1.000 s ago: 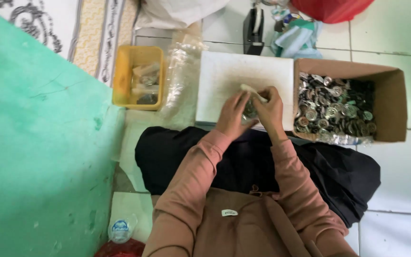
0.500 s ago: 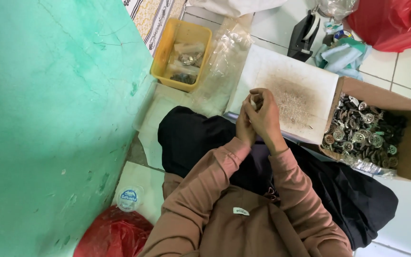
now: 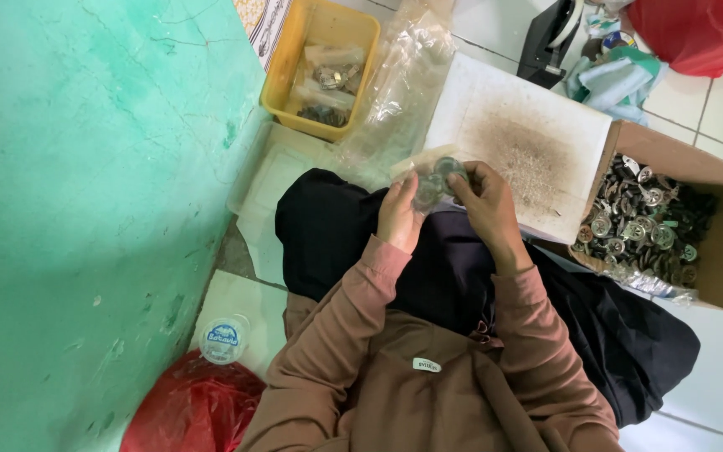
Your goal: Picking up small circular metal parts from a cardboard box and placing them into a small plastic bag.
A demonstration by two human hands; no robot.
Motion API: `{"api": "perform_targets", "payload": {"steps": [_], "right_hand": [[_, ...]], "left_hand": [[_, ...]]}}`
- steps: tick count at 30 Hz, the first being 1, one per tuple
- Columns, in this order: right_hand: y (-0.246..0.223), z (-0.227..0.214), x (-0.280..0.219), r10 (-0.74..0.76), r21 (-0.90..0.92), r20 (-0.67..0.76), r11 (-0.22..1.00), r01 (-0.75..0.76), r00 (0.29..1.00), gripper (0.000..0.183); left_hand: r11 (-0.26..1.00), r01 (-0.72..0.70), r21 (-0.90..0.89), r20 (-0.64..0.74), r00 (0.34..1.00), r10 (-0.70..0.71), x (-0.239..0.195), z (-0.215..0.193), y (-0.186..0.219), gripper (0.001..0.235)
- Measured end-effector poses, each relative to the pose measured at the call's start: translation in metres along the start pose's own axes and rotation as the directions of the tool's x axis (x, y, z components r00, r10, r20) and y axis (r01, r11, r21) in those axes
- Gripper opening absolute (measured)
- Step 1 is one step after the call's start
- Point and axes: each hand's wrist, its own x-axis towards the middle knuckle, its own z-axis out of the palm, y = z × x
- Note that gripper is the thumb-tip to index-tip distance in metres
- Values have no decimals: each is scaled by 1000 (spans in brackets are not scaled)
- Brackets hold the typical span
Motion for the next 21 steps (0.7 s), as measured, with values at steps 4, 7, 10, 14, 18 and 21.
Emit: {"api": "perform_targets", "payload": {"steps": [4,7,10,14,18,21], "right_hand": [[-8,1,-4,12,22,26,1000,-13,1000,31],[-11,5,1,53,41,115,997,-58,992,47],[-12,17,12,24,165,180,985,-54,983,54],[-46,50,51,-58,212,164,977,22,985,57],[-69,86,104,-178,178,139,972,152,974,57],[-80,110,139,-80,37,130,996,75,988,53]], "left_hand": [[995,-50,85,-30,998,53,29,-52,-35,112],[954,-202,220,51,979,195,55,-101,-54,86],[908,-351,230,93,936,339,62,-108,-27,84],[777,-502,379,195,865,463,91,-108,37,70],[581,-535,614,222,823,523,130,-112,105,56],[477,-416,774,141,848,511,156,-107,145,52]]}}
